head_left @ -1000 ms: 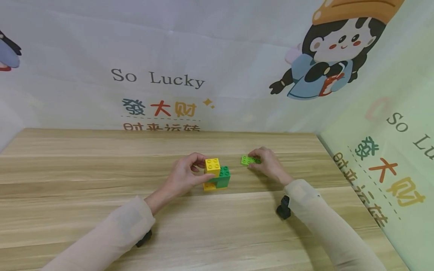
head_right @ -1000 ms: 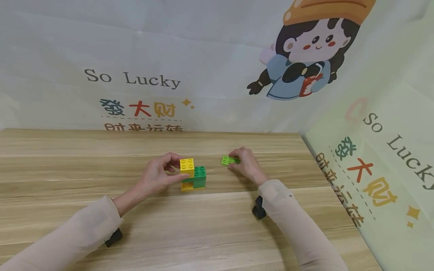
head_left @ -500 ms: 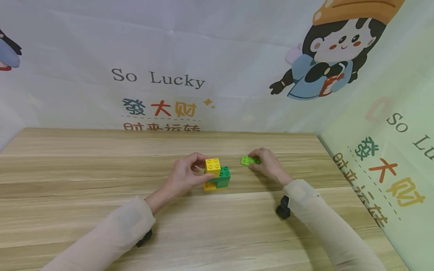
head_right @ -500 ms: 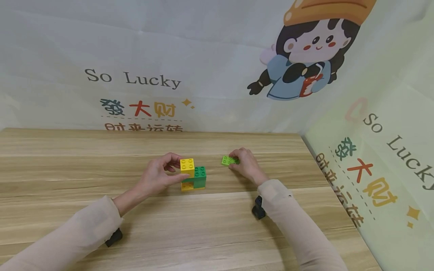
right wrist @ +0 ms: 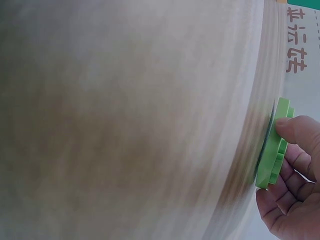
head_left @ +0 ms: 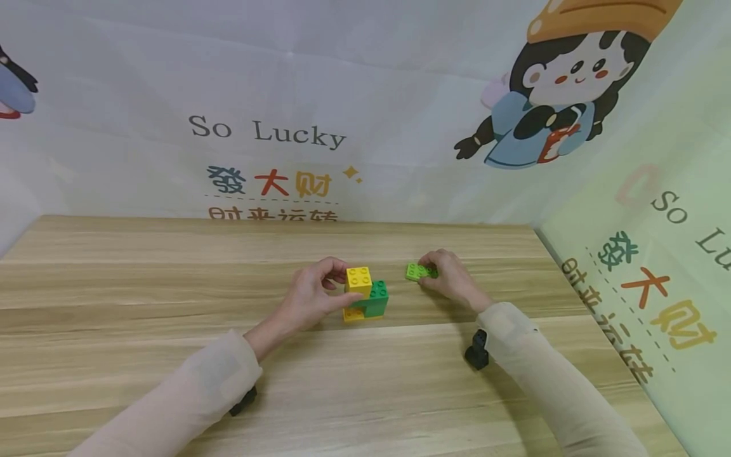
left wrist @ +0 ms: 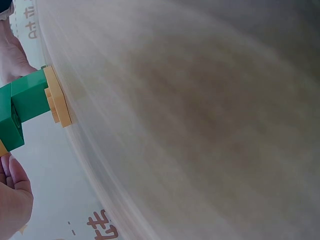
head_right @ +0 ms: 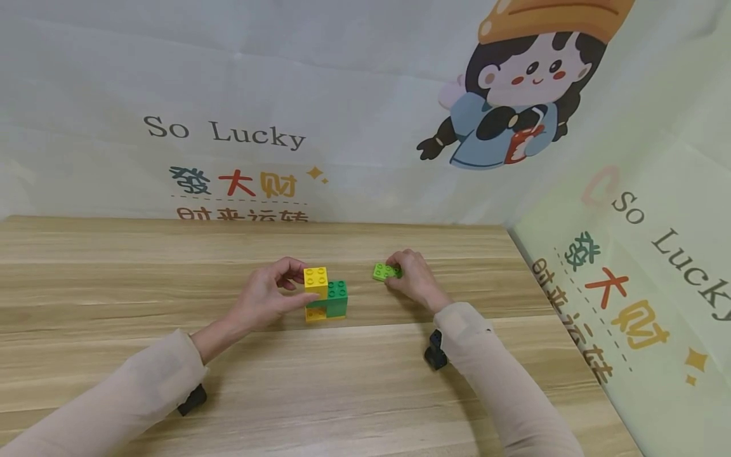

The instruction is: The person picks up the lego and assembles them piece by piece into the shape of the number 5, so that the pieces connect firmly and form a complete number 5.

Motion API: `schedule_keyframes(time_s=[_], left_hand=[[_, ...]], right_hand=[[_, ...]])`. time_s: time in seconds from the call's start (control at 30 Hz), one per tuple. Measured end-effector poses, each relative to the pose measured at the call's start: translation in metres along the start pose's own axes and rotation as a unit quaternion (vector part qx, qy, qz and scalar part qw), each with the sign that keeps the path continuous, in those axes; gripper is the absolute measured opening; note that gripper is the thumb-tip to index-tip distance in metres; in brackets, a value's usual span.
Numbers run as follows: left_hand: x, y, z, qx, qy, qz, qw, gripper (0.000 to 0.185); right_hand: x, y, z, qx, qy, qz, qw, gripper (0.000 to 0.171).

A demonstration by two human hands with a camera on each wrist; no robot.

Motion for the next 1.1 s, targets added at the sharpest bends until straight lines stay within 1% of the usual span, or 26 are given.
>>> schedule_keyframes(time_s=[0.13, 0.3, 0.4, 0.6, 0.7, 0.9, 1.1], left_hand=[[0.000, 0.001, 0.000, -0.005, -0.002, -0.001, 1.0000, 0.040], [-0.001, 0.002, 0.000, -0.004, -0.003, -0.001, 1.0000, 0.039], [-0.001, 0.002, 0.000, -0.002, -0.003, -0.002, 1.0000, 0.039], [-0.002, 0.001, 0.001, -0.008, -0.004, -0.007, 0.9999, 0.038], [-0.002, 0.002, 0.000, -0.010, -0.004, -0.007, 0.9999, 0.039], [-0.002, 0.002, 0.000, -0.012, -0.005, -0.008, 0.9999, 0.039], [-0.002, 0.002, 0.000, -0.009, -0.005, -0.010, 0.9999, 0.038]], right_hand=[[0.000, -0.001, -0.002, 0.002, 0.004, 0.006, 1.000, 0.026], [0.000, -0.003, -0.005, 0.005, 0.026, 0.017, 1.000, 0.028], [0.000, -0.005, -0.007, -0.004, 0.034, 0.031, 0.999, 0.029], [0.000, -0.007, -0.012, -0.019, 0.033, 0.057, 0.998, 0.030], [-0.001, -0.007, -0.018, -0.034, 0.046, 0.069, 0.996, 0.029], [-0.003, -0.010, -0.035, -0.072, 0.088, 0.080, 0.990, 0.030], [-0.004, -0.017, -0.060, -0.097, 0.134, 0.083, 0.983, 0.031]])
Point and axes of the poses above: each hand's wrist, its own y-axis towards the middle knuckle, its own x-axis out of the palm, z = x × y, the point moved 2 cm from there along y, towards the middle knuckle, and after that the axes turned 13 degrees about y, right-handed, at the moved point
